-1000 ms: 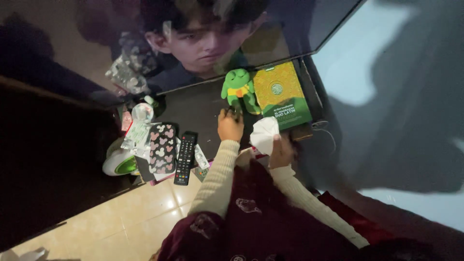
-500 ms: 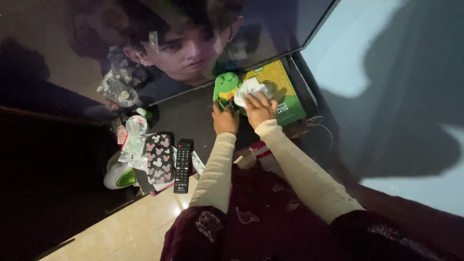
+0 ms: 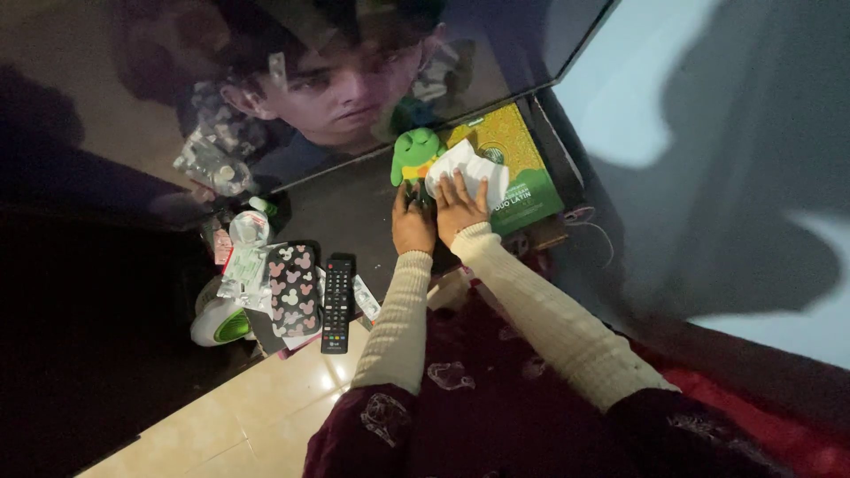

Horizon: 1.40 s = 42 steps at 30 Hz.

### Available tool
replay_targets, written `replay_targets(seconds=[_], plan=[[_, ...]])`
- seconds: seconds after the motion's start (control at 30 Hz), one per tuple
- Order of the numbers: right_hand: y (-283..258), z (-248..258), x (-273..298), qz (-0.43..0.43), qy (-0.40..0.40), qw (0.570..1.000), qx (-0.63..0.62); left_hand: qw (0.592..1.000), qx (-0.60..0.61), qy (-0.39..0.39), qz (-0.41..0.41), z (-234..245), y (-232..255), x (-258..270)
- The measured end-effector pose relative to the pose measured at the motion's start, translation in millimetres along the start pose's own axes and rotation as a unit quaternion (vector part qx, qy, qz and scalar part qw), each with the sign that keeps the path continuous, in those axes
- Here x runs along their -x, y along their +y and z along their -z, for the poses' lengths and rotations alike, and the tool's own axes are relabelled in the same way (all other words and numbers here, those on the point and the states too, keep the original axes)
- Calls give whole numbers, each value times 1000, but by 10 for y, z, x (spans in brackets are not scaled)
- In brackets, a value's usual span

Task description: Cleaning the television screen and surrounding objects on a shelf with a cloth.

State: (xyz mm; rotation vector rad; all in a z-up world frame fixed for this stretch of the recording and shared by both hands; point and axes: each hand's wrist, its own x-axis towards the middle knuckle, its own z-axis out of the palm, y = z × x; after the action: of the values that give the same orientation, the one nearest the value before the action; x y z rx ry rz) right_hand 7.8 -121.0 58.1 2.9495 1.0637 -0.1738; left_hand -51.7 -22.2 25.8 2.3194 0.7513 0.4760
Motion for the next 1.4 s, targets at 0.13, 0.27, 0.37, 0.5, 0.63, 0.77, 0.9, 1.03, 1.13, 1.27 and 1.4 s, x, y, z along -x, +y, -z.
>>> replay_targets(seconds=[0.13,0.27,0.37,0.5,0.63,0.77,0.9,1.03,1.13,1.27,1.4], plan=[[-42,-235,-48,40,55,998,-5,997,64,-29,29,102,-7,-21],[23,-431,-53,74,54,995,-39,983,9,-159,86,387,55,50],[269,-696,-73,96,107,986,-86,992,-117,-43,15,609,-111,341],[-91,-68,335,136,135,968,-160,989,-135,64,-2,1220,-396,811],[-347,-34,743,169,129,949,-234,967,-223,36,120,1273,-1053,1289],[-428,-358,947,179,94,949,-241,962,-234,41,133,1239,-1313,1406],[-459,-521,966,197,95,944,-245,968,-216,28,124,1388,-1139,1287],[-679,-281,939,202,147,952,-179,974,-182,2,135,1528,-888,1099],[-757,-601,856,229,120,956,-138,976,-153,-3,152,1535,-833,894],[-956,-872,471,254,66,963,-57,979,-120,42,158,1515,-886,691],[-1490,-474,-588,165,110,977,-80,979,-99,63,165,1680,-888,548]])
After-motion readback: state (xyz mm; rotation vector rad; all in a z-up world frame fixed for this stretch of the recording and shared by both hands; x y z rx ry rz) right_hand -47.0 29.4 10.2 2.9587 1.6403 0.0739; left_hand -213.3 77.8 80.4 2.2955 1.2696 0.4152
